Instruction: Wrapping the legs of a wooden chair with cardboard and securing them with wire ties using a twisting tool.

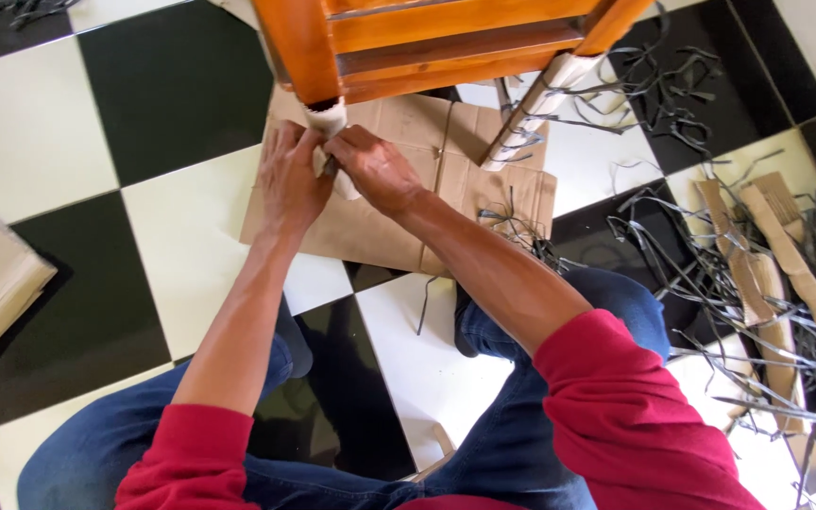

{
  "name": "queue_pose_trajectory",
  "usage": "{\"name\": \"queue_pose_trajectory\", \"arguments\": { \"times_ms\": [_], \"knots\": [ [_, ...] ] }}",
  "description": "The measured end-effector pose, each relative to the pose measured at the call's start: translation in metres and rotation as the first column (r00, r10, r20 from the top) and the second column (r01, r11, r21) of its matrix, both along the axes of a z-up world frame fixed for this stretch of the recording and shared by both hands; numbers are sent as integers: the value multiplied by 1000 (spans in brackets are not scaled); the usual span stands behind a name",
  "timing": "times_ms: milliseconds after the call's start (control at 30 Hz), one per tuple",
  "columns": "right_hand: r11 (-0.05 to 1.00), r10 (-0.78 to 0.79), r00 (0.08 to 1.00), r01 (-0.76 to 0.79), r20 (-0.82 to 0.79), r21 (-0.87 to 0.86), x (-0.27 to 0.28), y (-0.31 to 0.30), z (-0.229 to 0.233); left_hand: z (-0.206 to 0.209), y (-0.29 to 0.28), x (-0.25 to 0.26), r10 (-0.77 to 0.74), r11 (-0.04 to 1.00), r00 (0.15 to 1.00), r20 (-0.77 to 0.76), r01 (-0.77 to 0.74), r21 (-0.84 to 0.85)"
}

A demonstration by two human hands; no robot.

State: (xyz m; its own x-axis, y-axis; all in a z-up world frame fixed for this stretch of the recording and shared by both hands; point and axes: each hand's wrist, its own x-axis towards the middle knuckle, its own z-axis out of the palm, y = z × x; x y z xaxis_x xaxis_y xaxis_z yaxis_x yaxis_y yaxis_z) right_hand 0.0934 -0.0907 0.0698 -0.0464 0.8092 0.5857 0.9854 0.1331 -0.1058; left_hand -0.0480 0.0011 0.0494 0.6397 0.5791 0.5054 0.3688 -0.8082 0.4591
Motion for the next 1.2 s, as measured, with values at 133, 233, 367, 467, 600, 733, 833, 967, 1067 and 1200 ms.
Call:
{"name": "queue_pose_trajectory", "arguments": {
  "times_ms": [133, 233, 367, 467, 600, 733, 833, 967, 1067, 1200],
  "knots": [
    [999, 18, 999, -18, 27, 27, 3, 3, -1, -10, 4, 6, 82, 984, 995, -62, -90, -156],
    [999, 38, 998, -39, 54, 8, 6, 5, -3, -19, 10, 8, 47, 954, 996, -75, -67, -294],
    [995, 2, 990, -16, -143, -95, 17, 13, -16, -23, 13, 9, -29, 894, 999, 21, 35, -447],
    [979, 25, 897, -111, -442, -170, 20, 9, 3, -26, 15, 7, -78, 862, 992, 101, 118, -492],
    [949, -75, 748, -149, -659, -277, 31, 16, 4, -36, 23, 8, -136, 806, 963, 232, 244, -539],
    [934, -195, 670, -96, -717, -343, 37, 25, -7, -31, 20, 12, -122, 781, 967, 224, 233, -579],
    [931, -214, 657, -86, -723, -354, 36, 22, 0, -27, 16, 10, -109, 655, 954, 281, 282, -701],
    [922, -234, 649, -89, -724, -378, 36, 24, 3, -34, 24, 6, -99, 696, 966, 239, 239, -677],
    [912, -238, 703, -75, -670, -403, 30, 17, 13, -23, 26, -4, -136, 751, 971, 195, 229, -619],
    [879, -273, 784, -32, -558, -475, 21, 13, 25, -18, 28, -5, -154, 809, 973, 173, 225, -544]
  ]
}}
